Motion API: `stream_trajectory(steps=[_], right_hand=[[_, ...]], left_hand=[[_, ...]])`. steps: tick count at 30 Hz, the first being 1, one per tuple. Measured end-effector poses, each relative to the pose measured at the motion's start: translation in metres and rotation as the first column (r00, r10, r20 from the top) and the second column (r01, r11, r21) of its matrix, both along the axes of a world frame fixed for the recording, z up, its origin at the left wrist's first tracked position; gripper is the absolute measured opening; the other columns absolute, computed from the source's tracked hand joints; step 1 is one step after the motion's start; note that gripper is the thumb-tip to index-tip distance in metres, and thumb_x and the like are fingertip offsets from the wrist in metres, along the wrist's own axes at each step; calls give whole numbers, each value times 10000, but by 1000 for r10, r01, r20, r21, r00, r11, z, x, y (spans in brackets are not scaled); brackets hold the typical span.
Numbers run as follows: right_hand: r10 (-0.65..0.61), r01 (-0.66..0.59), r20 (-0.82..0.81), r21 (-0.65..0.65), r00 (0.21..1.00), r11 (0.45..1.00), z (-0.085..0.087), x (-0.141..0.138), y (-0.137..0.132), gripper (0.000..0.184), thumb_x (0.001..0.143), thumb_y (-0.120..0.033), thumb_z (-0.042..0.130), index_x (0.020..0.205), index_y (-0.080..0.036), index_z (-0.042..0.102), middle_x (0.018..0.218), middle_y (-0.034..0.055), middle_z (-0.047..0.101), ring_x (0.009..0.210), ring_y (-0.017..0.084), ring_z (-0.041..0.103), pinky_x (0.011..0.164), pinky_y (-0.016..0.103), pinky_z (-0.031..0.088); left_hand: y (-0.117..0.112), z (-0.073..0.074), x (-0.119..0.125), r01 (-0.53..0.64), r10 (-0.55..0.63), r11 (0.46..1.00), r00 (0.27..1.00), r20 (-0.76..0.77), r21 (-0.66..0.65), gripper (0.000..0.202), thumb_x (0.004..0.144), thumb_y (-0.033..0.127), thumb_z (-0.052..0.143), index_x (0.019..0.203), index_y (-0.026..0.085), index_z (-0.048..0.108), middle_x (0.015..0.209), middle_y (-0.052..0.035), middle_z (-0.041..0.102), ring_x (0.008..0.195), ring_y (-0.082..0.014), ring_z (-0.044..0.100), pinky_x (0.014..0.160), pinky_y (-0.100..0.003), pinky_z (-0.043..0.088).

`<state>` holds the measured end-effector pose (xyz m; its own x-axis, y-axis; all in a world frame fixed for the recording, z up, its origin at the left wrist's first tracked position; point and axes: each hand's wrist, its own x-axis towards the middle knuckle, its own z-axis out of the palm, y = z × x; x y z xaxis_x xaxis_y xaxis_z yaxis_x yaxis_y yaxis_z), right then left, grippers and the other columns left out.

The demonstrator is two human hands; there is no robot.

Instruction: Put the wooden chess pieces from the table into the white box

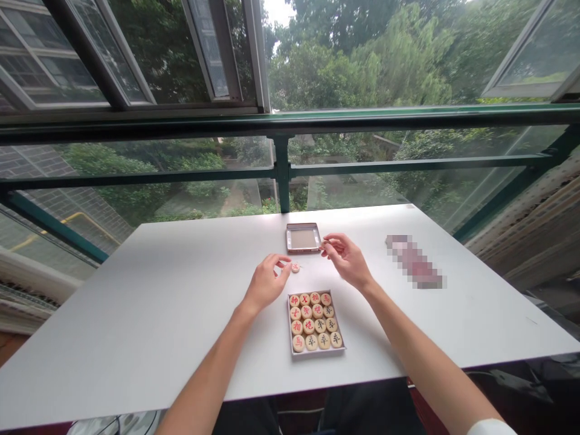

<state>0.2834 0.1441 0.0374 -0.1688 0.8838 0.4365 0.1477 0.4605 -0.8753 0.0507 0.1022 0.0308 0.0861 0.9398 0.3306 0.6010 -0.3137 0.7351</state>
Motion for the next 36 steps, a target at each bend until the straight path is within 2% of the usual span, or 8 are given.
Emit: stream_trajectory(steps=[3,5,7,10,15,21,30,36], right_hand=[[-16,16,-9,-41,1000,999,-11,11,7,238,926,-411,612,1055,-212,601,846,36,700,714,171,679,705,323,554],[-26,26,-15,-56,1000,998,-17,13,7,238,926,-411,609,1057,-213,601,848,33,698,708,168,674,692,316,553],[-36,34,-33,-65,999,997,-21,12,5,239,930,-411,602,1065,-215,596,856,35,697,720,170,676,686,313,555],[-43,40,-45,-72,998,997,-21,7,-1,231,935,-410,594,1061,-216,596,854,34,694,723,169,680,684,310,561],[-76,74,-21,-82,997,994,-18,4,-9,223,922,-403,618,1052,-222,627,865,27,676,695,158,687,672,298,576],[-71,56,-129,-114,989,992,-25,0,-7,247,930,-424,591,1071,-230,648,980,54,692,796,188,712,757,349,611],[-67,51,-115,-130,991,990,-29,-4,-10,210,926,-370,596,1067,-222,644,1021,65,687,813,189,717,778,347,594],[-61,45,-109,-150,992,988,-29,-6,-12,200,921,-342,578,1061,-211,638,1017,64,679,812,185,721,780,348,598]], left_hand=[[3,13,10,178,-173,983,979,-108,39,188,900,340,616,1044,234,676,1032,-57,695,937,-212,639,803,-330,524],[0,21,20,370,-364,929,918,-157,13,241,857,354,682,1072,246,673,1077,-53,693,1025,-228,617,903,-354,505],[-5,26,31,468,-465,883,861,-207,-35,278,826,376,718,1072,254,678,1113,-53,687,1088,-250,595,977,-386,471],[-9,24,44,481,-493,870,839,-229,-110,255,819,359,711,1046,247,680,1079,-50,695,1042,-252,613,954,-388,476],[-9,9,52,480,-512,851,848,-138,-212,269,815,302,668,1075,234,674,1043,-44,716,942,-225,660,829,-322,521],[-6,-7,56,457,-473,872,879,-63,-174,226,798,292,650,1002,236,729,952,-56,746,848,-242,680,774,-325,536],[-4,-1,51,455,-462,868,887,16,-200,190,868,337,607,962,230,733,902,-40,753,757,-202,684,660,-278,533],[0,-4,42,475,-473,841,878,72,-260,194,888,328,592,988,227,724,924,-34,752,762,-184,678,694,-280,539]])
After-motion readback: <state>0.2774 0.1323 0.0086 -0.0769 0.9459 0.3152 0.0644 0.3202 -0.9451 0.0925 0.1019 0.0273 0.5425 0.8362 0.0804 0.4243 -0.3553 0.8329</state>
